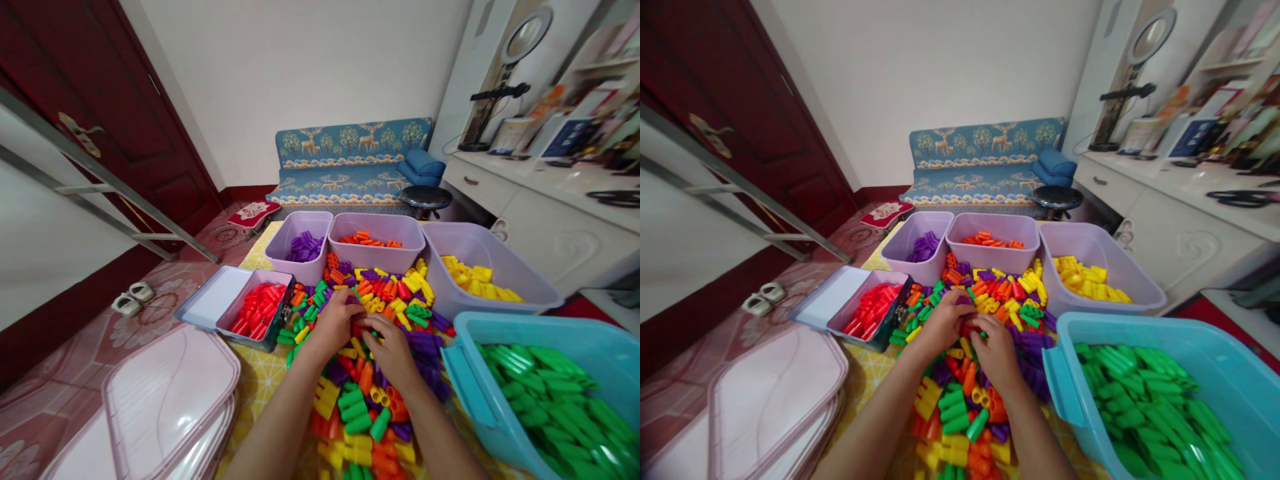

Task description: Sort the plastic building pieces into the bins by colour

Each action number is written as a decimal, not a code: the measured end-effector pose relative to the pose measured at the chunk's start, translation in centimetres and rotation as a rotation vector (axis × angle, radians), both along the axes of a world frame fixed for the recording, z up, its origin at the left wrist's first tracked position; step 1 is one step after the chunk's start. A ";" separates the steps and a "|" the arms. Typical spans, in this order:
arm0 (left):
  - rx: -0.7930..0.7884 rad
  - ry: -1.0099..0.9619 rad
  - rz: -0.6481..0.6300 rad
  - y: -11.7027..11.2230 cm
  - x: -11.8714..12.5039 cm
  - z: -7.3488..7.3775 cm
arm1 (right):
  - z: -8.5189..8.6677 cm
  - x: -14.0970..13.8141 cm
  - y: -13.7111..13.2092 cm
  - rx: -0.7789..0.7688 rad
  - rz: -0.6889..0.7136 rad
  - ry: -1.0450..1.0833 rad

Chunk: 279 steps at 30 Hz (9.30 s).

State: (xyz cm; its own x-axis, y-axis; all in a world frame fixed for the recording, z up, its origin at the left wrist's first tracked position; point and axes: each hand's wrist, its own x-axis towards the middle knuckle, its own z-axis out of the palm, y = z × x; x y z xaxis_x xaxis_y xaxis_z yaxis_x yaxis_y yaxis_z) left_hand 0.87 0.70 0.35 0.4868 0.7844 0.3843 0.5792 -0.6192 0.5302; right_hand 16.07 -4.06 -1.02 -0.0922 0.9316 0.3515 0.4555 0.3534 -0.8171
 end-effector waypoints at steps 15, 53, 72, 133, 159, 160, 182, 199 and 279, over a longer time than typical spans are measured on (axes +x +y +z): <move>-0.150 -0.214 0.302 -1.3 -2.0 0.8 | -0.6 0.2 0.1 0.018 0.007 -0.003; 0.252 0.177 0.684 2.4 -3.5 4.2 | -0.9 0.3 0.1 0.014 0.037 0.014; -0.060 0.097 0.268 -1.8 -1.6 -0.4 | -0.6 0.1 0.3 0.019 0.028 -0.029; -0.055 -0.141 0.355 -1.6 -1.9 -1.4 | 0.2 0.2 3.3 0.171 -0.201 0.063; -0.077 -0.149 0.260 -1.4 -2.2 -1.8 | 1.0 0.4 3.6 -0.036 -0.100 -0.360; -0.073 -0.145 0.261 -1.4 -2.1 -1.9 | 0.9 0.4 3.5 -0.052 -0.091 -0.307; -0.078 -0.725 0.311 -1.6 -2.0 -1.1 | 1.7 -0.7 2.0 0.107 0.020 -0.359; -0.307 -0.954 0.364 -1.5 -2.0 -1.6 | 5.7 0.3 1.9 -0.191 0.038 -0.365; -0.031 -0.184 0.312 -1.9 -1.4 -1.5 | 0.2 0.4 3.1 -0.076 -0.126 -0.410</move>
